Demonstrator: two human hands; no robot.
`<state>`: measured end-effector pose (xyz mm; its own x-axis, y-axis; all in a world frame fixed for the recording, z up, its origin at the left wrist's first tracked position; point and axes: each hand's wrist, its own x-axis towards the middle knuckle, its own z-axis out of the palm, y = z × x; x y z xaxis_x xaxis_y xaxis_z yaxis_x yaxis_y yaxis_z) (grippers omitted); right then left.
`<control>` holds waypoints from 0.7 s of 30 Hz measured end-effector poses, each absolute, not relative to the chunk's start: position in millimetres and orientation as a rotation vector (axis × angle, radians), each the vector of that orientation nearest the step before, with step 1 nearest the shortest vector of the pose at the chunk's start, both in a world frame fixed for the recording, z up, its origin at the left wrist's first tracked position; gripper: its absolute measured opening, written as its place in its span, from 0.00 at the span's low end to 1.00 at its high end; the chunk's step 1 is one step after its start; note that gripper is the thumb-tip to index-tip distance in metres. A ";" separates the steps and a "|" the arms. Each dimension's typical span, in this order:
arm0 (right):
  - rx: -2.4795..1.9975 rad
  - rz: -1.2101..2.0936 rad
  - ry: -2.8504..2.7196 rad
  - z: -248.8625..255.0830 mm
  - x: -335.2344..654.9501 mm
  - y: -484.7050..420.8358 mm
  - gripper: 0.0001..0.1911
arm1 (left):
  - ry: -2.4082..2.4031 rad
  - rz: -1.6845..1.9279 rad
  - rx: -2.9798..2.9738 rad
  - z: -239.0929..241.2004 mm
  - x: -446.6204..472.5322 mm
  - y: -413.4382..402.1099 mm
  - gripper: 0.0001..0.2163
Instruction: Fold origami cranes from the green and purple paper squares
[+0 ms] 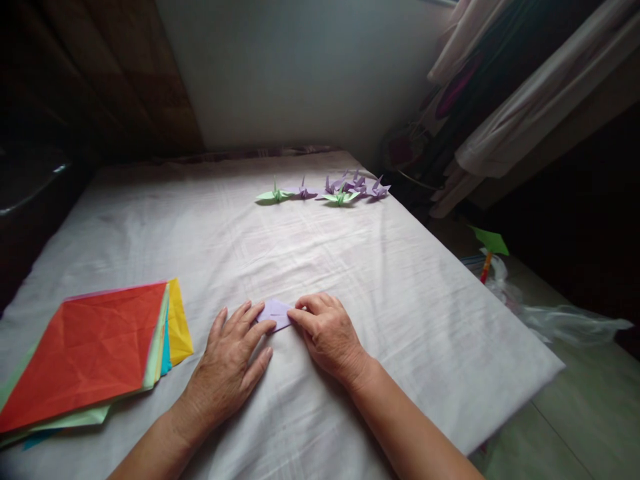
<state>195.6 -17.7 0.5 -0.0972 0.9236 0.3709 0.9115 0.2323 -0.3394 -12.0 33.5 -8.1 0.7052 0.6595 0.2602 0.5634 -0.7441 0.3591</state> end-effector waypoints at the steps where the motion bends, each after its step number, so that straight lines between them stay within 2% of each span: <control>1: -1.710 0.016 -2.028 3.6 190.9 -18.8 0.12 | 0.963 0.560 2.654 -8.5 -12.8 34.2 0.16; 6: -1.827 0.020 -2.072 15.2 175.8 -21.3 0.11 | 0.938 0.697 2.589 -10.6 -15.8 38.4 0.18; 14: -1.394 -0.092 -2.317 5.2 198.2 -4.9 0.13 | 0.938 0.676 2.604 -2.2 -13.2 44.5 0.14; 21: -1.273 -0.086 -2.405 2.1 209.5 -4.7 0.16 | 0.829 0.625 2.840 1.9 -12.9 51.1 0.10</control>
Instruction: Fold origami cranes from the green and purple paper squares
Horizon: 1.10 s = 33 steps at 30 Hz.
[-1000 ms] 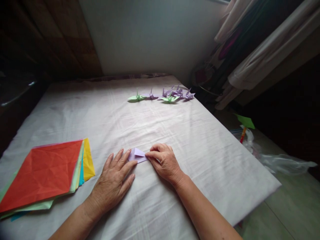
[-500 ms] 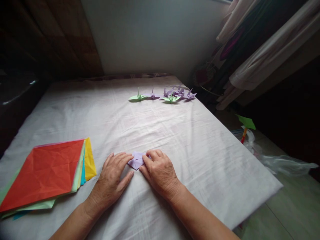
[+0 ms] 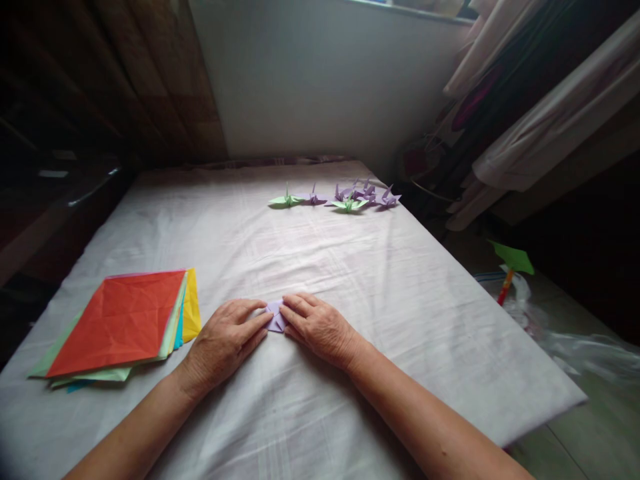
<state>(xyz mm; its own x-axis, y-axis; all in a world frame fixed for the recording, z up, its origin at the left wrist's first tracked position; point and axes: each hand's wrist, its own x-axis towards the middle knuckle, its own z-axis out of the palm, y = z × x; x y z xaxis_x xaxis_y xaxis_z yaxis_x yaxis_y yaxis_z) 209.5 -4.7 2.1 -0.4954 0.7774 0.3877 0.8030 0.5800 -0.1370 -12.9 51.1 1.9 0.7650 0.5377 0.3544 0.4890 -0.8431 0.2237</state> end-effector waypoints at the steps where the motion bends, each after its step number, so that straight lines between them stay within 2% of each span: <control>1: -1.273 -0.090 -2.396 1.6 210.2 -6.1 0.16 | 0.796 0.623 2.855 1.7 -13.3 52.4 0.11; 8: -1.316 -0.037 -2.370 -2.5 212.7 -9.4 0.18 | 0.643 0.422 2.873 1.6 -19.1 51.2 0.17; 17: -1.350 0.011 -2.324 3.2 212.8 -30.3 0.20 | 0.886 0.503 2.920 0.7 -10.1 22.7 0.16; 25: -1.381 0.084 -2.291 0.8 213.6 -30.6 0.16 | 0.999 0.632 2.904 1.3 4.3 7.0 0.16; 29: -1.344 0.082 -2.269 -1.5 214.9 -27.5 0.14 | 0.953 0.582 2.953 7.5 2.8 11.0 0.20; 33: -1.316 0.105 -2.244 -2.8 216.7 -27.3 0.13 | 0.920 0.501 2.933 11.1 5.1 14.1 0.20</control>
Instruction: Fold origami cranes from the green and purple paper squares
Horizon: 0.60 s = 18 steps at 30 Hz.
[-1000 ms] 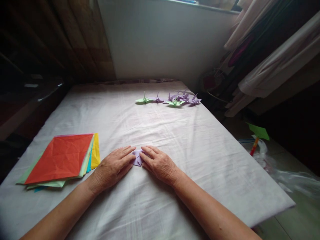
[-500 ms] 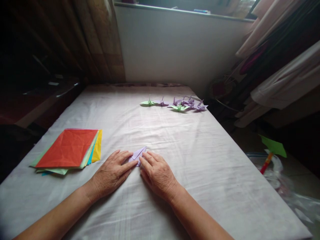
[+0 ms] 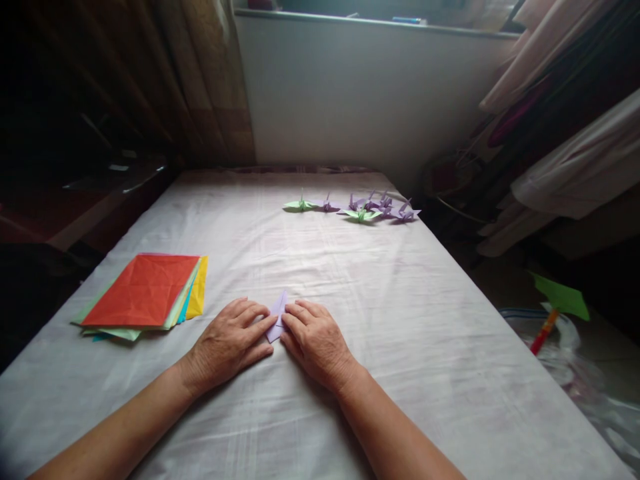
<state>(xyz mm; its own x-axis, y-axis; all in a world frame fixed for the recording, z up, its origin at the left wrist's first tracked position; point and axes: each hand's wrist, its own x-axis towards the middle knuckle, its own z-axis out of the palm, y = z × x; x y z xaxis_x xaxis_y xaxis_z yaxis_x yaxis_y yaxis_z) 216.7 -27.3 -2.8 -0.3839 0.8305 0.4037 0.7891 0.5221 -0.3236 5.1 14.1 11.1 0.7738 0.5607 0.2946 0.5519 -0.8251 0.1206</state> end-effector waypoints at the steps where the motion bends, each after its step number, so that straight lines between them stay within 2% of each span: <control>1: -1.308 0.119 -2.240 -2.9 217.5 -27.3 0.13 | 0.896 0.496 2.927 10.3 6.1 14.2 0.20; 9: -1.460 0.099 -2.331 -5.3 221.5 -19.2 0.24 | 0.922 0.534 2.853 -1.5 8.5 9.3 0.20; 18: -1.695 0.057 -2.375 -8.3 221.7 -2.4 0.24 | 0.931 0.515 2.821 0.4 8.6 7.2 0.19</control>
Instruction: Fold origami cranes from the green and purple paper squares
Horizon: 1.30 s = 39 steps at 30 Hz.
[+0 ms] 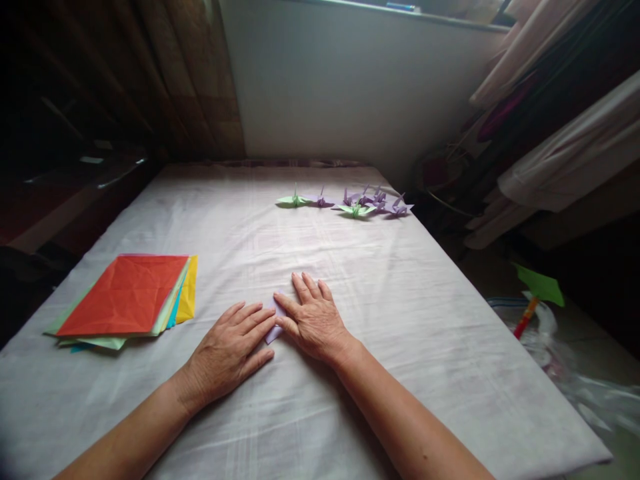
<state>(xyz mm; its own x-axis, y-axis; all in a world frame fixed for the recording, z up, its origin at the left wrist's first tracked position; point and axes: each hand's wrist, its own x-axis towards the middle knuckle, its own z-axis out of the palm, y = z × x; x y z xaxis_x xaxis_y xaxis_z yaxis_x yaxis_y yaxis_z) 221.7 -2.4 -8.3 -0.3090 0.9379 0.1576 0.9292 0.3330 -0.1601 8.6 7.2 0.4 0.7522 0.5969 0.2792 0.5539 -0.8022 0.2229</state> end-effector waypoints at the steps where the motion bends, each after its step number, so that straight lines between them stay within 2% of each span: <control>1: -1.706 0.057 -2.364 -9.0 221.6 -2.2 0.25 | 0.937 0.520 2.817 -0.6 8.7 6.8 0.19; 12: -1.805 -0.002 -2.269 -14.0 217.3 1.1 0.29 | 0.974 0.525 2.768 -1.7 10.4 6.6 0.19; 17: -1.550 0.040 -2.193 -8.7 224.3 -17.1 0.25 | 0.969 0.588 2.728 -0.3 10.7 7.7 0.17; 25: -1.327 0.039 -2.243 -2.0 217.2 -30.3 0.07 | 0.934 0.599 2.696 -1.4 8.6 12.8 0.14; 29: -1.302 -0.020 -2.275 -3.0 214.6 -27.6 0.09 | 0.930 0.602 2.683 0.1 7.6 13.6 0.13; 35: -1.336 0.041 -2.170 -5.7 214.9 -30.3 0.08 | 1.018 0.712 2.636 1.1 4.7 14.3 0.08; 39: -1.403 0.081 -2.122 -5.9 213.1 -30.7 0.08 | 1.061 0.703 2.661 0.3 5.0 15.0 0.09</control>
